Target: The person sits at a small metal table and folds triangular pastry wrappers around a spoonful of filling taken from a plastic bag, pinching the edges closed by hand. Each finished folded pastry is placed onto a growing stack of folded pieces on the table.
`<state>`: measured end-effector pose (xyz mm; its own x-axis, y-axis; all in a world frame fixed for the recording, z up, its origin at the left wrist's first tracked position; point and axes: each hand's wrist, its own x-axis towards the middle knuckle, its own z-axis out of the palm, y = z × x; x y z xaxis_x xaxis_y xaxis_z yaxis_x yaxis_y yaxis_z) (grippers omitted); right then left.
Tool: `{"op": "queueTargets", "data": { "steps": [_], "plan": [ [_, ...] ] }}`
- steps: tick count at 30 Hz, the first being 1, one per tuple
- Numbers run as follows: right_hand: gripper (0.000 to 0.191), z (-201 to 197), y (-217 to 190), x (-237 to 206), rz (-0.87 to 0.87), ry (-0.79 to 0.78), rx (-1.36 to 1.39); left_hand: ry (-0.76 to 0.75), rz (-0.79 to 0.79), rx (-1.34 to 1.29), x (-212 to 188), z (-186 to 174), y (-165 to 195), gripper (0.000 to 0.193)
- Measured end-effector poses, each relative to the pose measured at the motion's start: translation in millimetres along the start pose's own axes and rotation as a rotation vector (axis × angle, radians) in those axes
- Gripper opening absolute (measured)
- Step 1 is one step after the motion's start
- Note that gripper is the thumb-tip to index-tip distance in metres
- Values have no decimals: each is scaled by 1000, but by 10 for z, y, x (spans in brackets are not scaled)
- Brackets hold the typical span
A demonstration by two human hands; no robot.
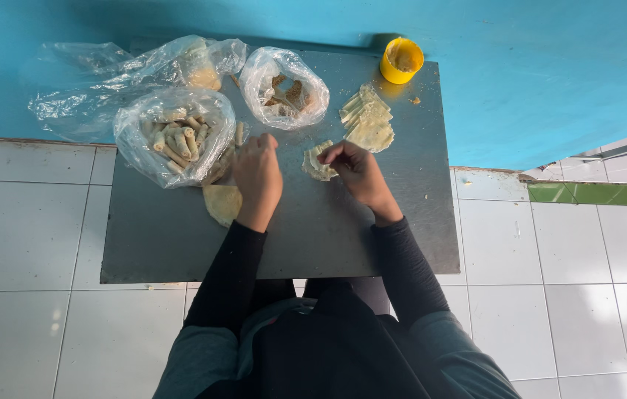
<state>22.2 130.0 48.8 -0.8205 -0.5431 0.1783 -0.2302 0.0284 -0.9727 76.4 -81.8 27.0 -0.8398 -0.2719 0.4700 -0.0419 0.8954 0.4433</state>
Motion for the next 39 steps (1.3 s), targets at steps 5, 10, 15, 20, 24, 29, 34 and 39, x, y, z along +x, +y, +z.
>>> {"op": "queueTargets", "data": {
  "steps": [5,10,15,20,24,29,34,39],
  "plan": [
    [11,-39,16,-2,10,153,-321,-72,11,-148,-25,-45,90,12],
    [25,1,51,-107,113,238,-762,-167,4,-131,-30,201,264,20],
    [17,13,141,-171,49,253,-875,-221,-8,-17,-131,359,284,16],
    [16,-49,53,-148,72,231,-760,-183,-36,-276,-224,250,245,11],
    [20,-5,-114,-144,8,196,-659,-291,-90,-394,-244,79,227,16],
    [22,208,-140,-116,-75,91,-677,-376,-195,-453,-218,-42,206,30],
    [11,336,-57,-78,-89,85,-617,-332,-156,-450,-222,-78,124,32],
    [10,287,-69,26,144,-17,-273,-296,-161,-493,-245,-124,9,27]
  ]
}}
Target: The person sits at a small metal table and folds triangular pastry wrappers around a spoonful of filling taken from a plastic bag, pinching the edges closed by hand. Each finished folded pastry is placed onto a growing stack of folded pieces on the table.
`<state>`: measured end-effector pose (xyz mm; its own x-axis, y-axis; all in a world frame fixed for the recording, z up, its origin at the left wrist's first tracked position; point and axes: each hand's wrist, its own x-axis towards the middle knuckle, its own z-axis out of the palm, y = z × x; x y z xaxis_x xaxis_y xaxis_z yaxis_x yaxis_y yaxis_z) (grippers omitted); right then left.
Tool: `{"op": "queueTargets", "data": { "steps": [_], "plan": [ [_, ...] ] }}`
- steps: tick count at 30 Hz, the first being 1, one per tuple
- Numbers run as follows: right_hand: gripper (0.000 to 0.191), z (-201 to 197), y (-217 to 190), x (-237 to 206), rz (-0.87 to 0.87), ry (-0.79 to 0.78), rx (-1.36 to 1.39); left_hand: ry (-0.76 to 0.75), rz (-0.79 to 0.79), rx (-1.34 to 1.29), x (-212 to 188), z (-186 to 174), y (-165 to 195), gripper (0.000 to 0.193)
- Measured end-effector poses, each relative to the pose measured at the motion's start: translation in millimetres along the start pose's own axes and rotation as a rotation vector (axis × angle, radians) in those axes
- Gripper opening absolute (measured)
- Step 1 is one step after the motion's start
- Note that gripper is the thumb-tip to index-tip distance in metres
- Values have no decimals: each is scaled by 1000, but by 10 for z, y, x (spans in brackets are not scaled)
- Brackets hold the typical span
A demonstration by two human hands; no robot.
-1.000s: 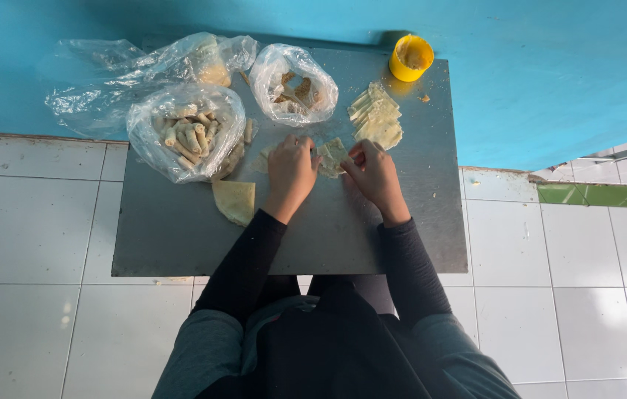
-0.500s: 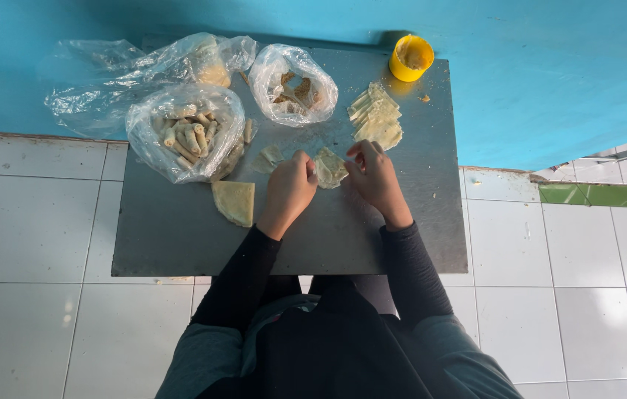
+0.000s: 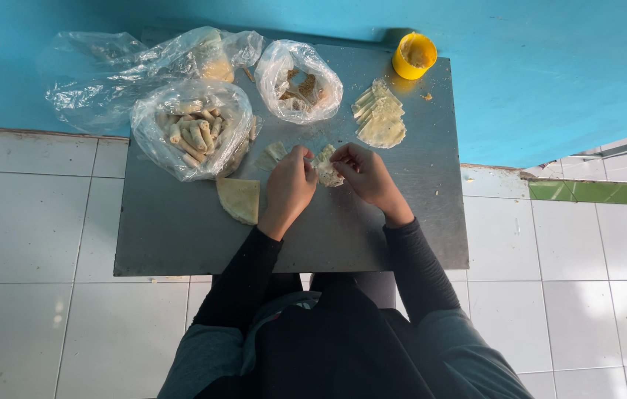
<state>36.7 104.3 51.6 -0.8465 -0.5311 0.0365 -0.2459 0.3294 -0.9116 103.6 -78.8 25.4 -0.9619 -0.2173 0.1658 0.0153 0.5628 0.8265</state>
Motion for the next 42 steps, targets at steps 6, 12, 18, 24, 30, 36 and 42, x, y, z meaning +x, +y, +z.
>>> {"op": "queueTargets", "data": {
  "steps": [6,12,18,24,30,36,42],
  "plan": [
    [16,93,-87,8,0,-8,-259,130,128,-35,-27,-69,-37,13],
    [16,61,-128,7,-92,64,-476,124,287,84,-40,-41,-6,13],
    [10,-53,-209,263,-216,317,-415,160,294,126,-43,-26,63,11],
    [17,254,-284,887,-228,394,-552,202,261,110,-21,-93,70,15],
    [17,372,-297,1108,-98,332,-664,261,243,258,-36,-200,6,20],
    [12,254,-237,1320,-298,507,-956,205,171,448,-42,-127,-48,22],
    [11,258,-260,1506,-217,460,-779,210,197,459,-50,-111,-58,22]
  ]
}}
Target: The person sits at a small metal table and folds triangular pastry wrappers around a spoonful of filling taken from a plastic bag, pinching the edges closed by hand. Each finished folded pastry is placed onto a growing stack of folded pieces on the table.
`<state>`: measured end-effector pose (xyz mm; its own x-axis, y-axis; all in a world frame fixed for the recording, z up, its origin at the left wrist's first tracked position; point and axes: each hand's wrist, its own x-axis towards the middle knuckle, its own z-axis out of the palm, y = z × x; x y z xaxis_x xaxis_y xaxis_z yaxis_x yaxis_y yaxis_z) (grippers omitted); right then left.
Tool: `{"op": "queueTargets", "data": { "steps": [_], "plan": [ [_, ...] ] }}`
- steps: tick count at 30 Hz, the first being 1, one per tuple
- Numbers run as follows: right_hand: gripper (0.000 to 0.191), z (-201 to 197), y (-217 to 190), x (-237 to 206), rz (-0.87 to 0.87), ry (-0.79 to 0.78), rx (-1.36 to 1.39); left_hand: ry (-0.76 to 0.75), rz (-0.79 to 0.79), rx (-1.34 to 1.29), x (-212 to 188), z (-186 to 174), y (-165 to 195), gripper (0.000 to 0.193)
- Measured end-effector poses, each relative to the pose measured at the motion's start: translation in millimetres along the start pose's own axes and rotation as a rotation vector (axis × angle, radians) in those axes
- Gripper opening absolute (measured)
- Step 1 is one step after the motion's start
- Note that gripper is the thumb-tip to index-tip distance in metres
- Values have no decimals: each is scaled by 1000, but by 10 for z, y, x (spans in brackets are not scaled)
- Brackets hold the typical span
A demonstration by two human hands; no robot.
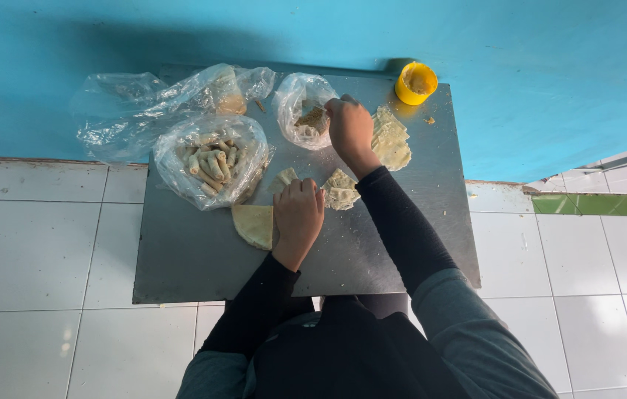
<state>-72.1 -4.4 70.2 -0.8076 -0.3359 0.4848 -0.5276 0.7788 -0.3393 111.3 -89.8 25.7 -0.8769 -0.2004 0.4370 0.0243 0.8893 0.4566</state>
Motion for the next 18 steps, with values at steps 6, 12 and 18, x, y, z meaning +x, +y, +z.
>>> {"op": "queueTargets", "data": {
  "steps": [6,12,18],
  "plan": [
    [12,-125,75,-12,115,-146,231,-4,8,5,4,-14,28,22],
    [14,-162,222,-95,215,-335,467,-24,12,-5,3,-1,48,23],
    [18,-328,489,-224,322,-376,647,-14,4,-40,-12,-4,84,21]
  ]
}}
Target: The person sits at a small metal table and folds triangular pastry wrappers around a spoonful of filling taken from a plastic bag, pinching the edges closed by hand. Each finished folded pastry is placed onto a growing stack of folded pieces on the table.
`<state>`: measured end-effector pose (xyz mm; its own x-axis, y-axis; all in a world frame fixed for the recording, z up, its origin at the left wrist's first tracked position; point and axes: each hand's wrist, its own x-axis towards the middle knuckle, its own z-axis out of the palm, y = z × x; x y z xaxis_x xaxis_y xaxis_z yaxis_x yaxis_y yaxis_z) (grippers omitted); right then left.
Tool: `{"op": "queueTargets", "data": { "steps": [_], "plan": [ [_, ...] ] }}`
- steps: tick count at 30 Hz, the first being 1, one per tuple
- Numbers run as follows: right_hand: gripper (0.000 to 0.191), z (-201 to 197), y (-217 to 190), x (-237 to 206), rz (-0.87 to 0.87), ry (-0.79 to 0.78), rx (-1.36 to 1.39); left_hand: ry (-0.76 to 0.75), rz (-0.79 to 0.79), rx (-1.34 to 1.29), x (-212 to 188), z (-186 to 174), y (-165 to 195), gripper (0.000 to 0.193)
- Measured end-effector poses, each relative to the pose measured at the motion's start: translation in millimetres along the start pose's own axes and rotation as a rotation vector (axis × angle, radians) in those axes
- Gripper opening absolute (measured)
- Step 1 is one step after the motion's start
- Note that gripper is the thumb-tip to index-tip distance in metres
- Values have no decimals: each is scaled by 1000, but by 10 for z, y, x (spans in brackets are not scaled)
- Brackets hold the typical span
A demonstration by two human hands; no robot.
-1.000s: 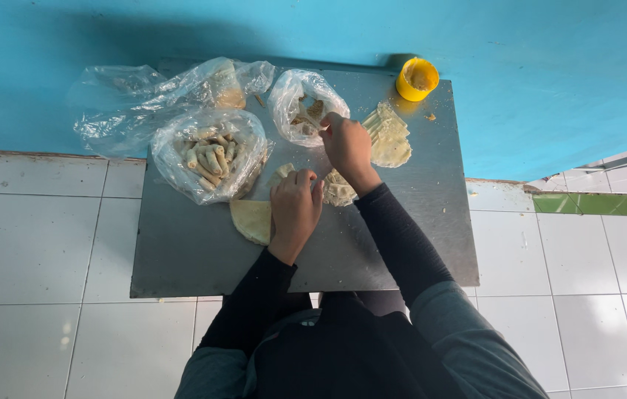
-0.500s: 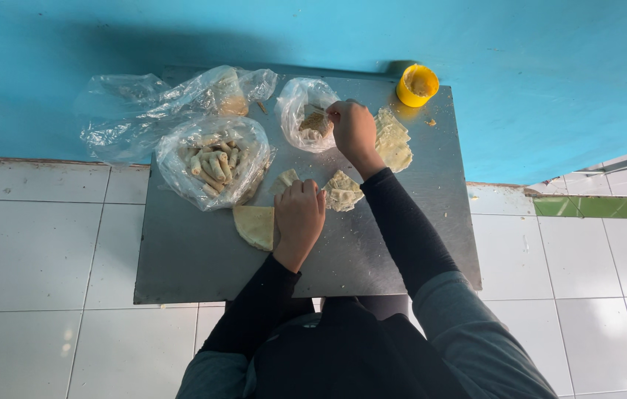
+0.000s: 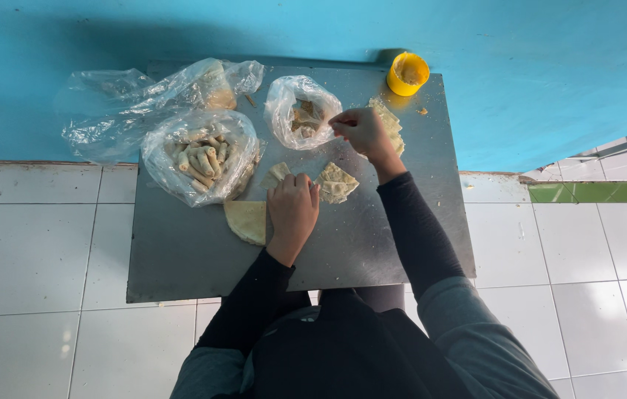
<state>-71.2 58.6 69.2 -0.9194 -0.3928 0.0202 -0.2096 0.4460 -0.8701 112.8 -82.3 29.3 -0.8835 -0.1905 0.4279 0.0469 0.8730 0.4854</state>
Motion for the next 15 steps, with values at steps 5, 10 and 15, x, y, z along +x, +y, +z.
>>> {"op": "queueTargets", "data": {
  "steps": [5,10,15],
  "plan": [
    [19,-362,54,-317,-7,28,100,17,-3,-78,-15,-2,36,19],
    [19,-640,184,-801,37,-21,41,-6,-28,-192,-69,-12,29,17],
    [16,-631,467,-1187,24,-58,66,-34,-63,-139,-130,111,158,22]
  ]
}}
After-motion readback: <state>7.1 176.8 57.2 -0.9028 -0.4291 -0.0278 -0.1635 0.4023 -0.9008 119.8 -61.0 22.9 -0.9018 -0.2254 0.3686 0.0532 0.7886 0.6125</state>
